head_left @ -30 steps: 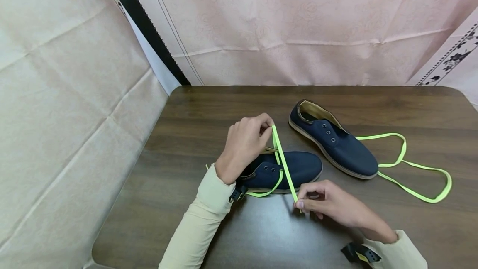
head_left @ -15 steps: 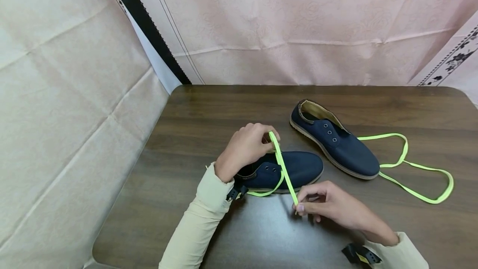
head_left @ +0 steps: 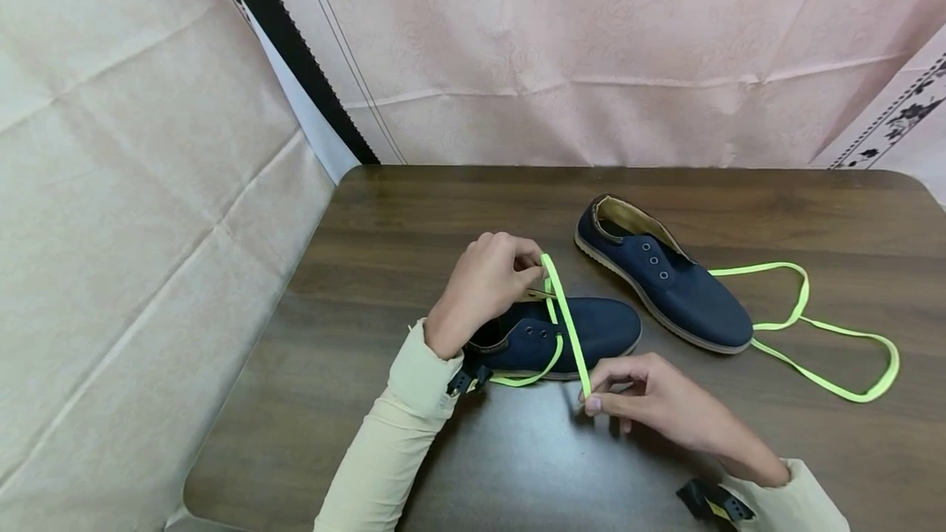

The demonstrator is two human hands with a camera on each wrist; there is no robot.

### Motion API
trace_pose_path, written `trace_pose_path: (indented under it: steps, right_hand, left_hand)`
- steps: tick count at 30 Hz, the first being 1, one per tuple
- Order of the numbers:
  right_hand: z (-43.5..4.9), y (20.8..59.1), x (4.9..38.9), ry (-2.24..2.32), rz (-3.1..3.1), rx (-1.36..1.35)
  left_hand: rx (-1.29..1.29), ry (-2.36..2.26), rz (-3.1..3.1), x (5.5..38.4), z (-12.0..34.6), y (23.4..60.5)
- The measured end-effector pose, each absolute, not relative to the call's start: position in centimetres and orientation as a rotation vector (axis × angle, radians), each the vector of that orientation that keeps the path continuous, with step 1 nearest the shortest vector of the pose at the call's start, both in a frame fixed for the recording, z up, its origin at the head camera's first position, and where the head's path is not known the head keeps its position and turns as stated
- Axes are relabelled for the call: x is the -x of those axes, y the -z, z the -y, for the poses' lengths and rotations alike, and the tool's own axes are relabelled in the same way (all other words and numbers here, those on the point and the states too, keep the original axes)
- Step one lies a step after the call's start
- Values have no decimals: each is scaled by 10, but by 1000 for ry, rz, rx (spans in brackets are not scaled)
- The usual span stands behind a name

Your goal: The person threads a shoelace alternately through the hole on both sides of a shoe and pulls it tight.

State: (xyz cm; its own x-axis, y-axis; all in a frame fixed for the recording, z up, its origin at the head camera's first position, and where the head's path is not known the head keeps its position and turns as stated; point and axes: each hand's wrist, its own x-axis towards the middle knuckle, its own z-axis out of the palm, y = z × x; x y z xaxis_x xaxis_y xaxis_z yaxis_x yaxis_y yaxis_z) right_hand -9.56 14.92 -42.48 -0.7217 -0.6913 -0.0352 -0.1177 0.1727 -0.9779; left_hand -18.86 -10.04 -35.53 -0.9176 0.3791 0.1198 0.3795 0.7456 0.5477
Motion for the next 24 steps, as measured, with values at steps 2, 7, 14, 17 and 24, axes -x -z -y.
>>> trace_pose_path:
  steps: [2,7,14,17,24]
  right_hand:
    - [-148,423,95,1584,-2006,716]
    - [-143,419,92,1628,-2153,650]
    - [-133,419,89,1770,-2337,633]
    - [-130,418,89,1786,-2384,634]
    - [-122,419,92,1733,-2475,614]
  left_hand:
    - [625,924,2906,188,100,355]
    - [613,972,2869,187,100,352]
    - [593,1015,2914,181,108,339]
    - [611,993,2938,175,112,332]
    - [712,743,3190,159,116,331]
